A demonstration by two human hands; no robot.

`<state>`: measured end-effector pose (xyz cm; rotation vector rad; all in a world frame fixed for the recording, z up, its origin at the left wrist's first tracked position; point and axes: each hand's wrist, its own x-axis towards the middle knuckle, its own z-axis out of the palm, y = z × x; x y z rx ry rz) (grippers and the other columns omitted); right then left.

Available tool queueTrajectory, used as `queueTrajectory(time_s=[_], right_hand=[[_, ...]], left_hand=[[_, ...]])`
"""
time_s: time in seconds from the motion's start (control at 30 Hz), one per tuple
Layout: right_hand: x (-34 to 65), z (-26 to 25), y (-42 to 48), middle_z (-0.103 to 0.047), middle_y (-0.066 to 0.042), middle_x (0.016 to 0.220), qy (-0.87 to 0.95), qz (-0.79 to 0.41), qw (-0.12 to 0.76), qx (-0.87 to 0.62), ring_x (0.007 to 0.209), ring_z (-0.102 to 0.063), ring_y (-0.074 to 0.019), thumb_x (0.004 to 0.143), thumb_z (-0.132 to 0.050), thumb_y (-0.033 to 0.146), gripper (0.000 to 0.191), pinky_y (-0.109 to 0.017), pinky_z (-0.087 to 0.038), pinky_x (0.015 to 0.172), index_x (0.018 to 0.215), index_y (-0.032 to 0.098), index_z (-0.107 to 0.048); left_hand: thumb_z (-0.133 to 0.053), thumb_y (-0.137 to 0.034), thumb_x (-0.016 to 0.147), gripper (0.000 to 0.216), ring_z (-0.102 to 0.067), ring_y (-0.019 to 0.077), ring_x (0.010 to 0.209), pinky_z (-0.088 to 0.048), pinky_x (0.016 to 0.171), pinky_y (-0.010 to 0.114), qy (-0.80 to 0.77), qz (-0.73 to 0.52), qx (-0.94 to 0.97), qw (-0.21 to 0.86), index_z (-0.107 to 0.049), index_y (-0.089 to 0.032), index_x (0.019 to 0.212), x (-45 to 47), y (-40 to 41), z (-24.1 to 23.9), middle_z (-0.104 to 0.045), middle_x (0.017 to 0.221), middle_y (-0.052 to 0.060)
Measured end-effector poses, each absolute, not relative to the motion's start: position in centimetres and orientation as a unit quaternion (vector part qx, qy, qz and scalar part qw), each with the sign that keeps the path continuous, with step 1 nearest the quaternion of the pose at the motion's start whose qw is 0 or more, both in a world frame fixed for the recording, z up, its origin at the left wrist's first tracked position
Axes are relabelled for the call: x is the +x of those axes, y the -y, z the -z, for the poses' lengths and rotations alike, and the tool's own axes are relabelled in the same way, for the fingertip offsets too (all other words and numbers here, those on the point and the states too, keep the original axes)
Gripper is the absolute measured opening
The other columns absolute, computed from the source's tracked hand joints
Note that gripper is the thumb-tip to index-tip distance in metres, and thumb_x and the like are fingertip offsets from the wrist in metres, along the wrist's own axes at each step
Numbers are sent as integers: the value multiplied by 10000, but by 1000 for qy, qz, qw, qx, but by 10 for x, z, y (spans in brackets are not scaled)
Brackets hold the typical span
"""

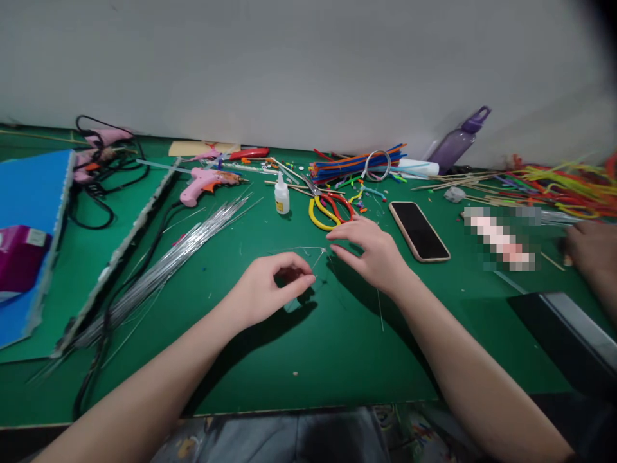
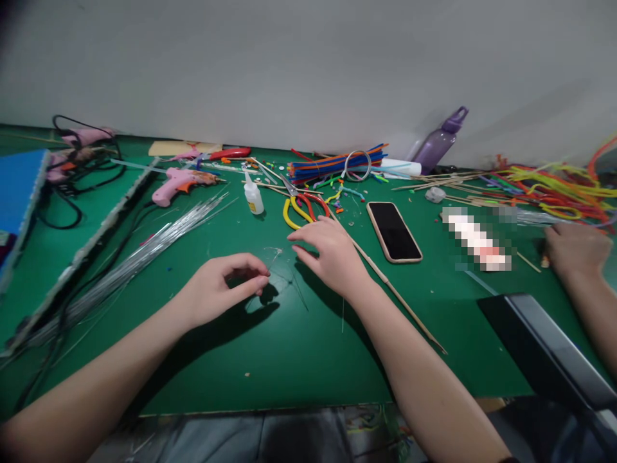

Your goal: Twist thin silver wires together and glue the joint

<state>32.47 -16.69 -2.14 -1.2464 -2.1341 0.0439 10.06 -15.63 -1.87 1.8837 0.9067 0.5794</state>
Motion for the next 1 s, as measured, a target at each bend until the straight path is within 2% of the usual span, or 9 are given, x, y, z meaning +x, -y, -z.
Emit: queueTrajectory(time_s=[0.37,0.5,0.67,0.87,1.0], right_hand=[[321,25,168,-719,-18,992,824,-13,289,-487,983,-644,-161,881,-560,216,120,-438,-304,1087,959,209,-652],[321,26,168,-720,-14,965,828,-10,299,-475,947,-648,-151,885,-549,205,111,-415,-322,1074,936,209,-648],[321,21,169,-722,-11,919,834,0,317,-451,889,-652,-148,891,-535,215,114,-383,-381,1012,916,213,-646],[320,11,174,-722,-32,921,850,38,317,-418,865,-643,-166,871,-543,185,109,-363,-420,867,928,197,-635],[315,6,180,-721,-29,870,873,-1,307,-380,807,-639,-150,873,-548,191,105,-333,-424,805,925,184,-638]], left_hand=[[-578,-331,840,186,-592,107,588,-475,581,210,-355,-227,740,524,-606,-147,829,100,155,22,-618,672,0],[-568,-321,845,172,-600,110,603,-482,600,217,-346,-220,752,517,-611,-155,837,99,154,21,-630,679,-4],[-574,-303,855,150,-610,120,690,-476,658,217,-350,-254,795,425,-642,-173,827,93,153,15,-662,746,-4],[-595,-227,860,89,-612,131,825,-467,772,239,-327,-354,823,300,-669,-185,834,83,146,10,-664,868,13],[-621,-224,850,92,-604,147,883,-457,834,285,-352,-401,821,201,-710,-214,870,78,141,10,-649,924,17]])
